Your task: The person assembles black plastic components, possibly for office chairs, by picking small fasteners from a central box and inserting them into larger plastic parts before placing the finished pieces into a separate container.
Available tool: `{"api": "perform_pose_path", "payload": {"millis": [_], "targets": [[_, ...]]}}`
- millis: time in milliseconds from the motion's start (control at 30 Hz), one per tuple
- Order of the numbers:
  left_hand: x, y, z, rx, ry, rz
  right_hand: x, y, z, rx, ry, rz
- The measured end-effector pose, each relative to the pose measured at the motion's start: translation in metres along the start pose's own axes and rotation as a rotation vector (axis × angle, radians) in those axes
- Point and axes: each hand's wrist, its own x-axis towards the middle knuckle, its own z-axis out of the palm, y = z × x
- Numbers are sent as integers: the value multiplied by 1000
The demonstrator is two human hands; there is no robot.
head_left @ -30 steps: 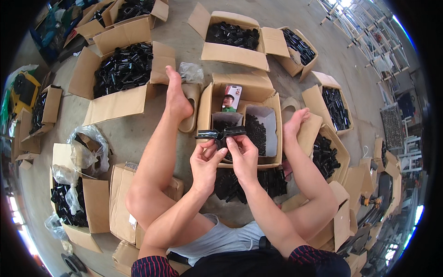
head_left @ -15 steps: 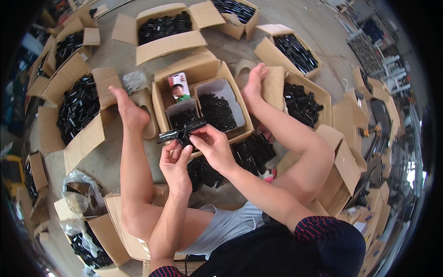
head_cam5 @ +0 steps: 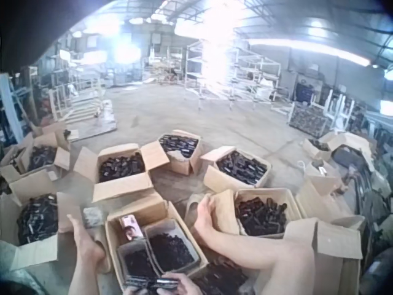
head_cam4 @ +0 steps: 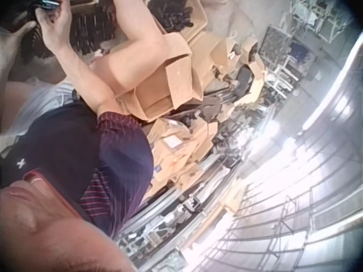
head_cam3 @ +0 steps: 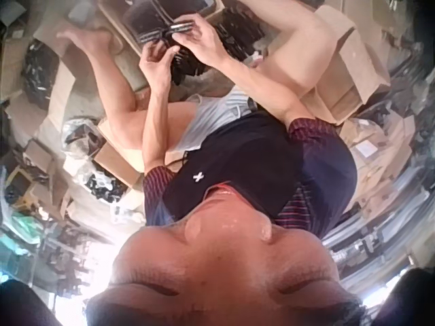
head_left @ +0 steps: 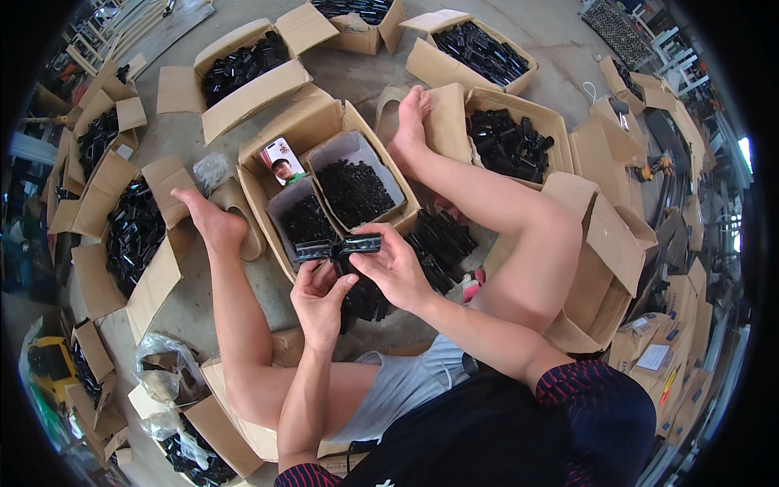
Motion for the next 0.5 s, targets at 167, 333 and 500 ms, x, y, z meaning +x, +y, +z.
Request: {"api": "perform_pose_path", "payload": {"millis": [167, 333, 500], "targets": [[2, 6, -9, -339, -89, -226, -17, -7, -6, 47, 23, 18], [10, 6, 0, -323, -82, -147, -30, -3, -14, -259, 1, -3], [12, 31, -24, 104, -74, 22, -42, -4, -63, -757, 22, 95]]}}
